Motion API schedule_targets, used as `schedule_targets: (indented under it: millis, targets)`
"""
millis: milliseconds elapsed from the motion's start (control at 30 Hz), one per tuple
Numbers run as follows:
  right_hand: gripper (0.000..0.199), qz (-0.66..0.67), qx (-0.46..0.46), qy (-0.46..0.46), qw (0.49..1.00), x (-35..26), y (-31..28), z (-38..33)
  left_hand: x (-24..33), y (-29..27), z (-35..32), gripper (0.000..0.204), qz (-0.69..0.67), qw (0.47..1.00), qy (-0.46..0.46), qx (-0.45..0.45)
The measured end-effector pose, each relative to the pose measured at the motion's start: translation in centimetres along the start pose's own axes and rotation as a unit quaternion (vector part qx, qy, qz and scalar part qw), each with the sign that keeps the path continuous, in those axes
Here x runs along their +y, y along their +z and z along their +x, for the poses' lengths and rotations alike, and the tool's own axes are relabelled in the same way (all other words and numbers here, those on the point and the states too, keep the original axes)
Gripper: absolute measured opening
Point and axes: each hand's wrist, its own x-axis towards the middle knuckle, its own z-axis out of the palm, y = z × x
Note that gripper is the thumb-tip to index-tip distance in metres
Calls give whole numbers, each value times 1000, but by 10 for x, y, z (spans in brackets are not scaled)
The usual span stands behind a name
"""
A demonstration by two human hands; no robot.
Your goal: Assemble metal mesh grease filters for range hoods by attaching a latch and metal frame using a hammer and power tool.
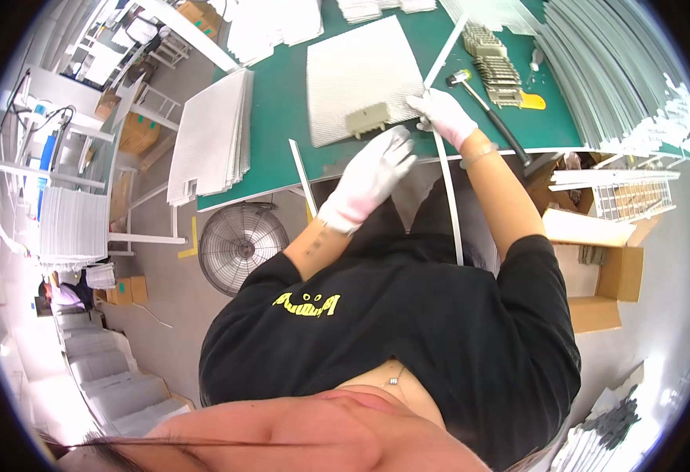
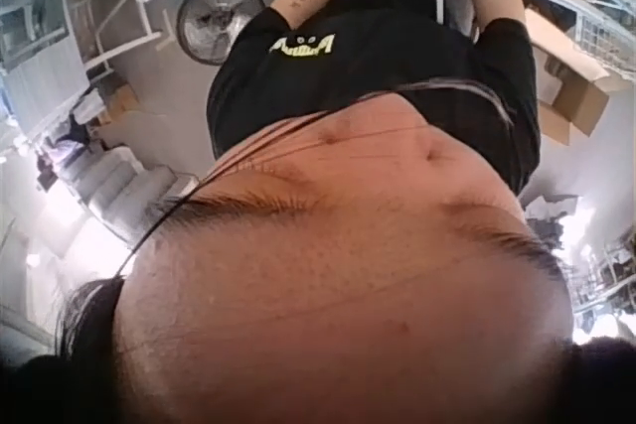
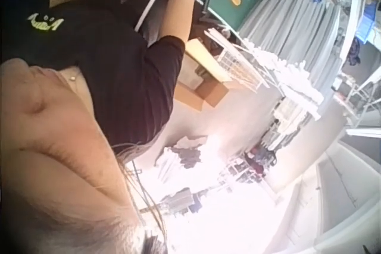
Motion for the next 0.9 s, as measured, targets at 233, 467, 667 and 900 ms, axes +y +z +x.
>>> schedule_targets:
  millis: [233, 467, 667, 900]
  targets:
    - [16, 199, -57, -15, 978, -12, 19, -13, 127, -131, -31, 39, 436, 875, 92, 188]
    - [29, 121, -42, -108, 986, -24, 9, -34, 124, -87, -20, 37, 191, 973, 96, 92]
    - [30, 111, 14, -196, 974, -57, 16, -80, 133, -24, -43, 42, 444, 841, 226, 213]
    - [21, 19, -56, -253, 966, -100, 35, -119, 143, 10, -116, 47, 423, 786, 403, 203]
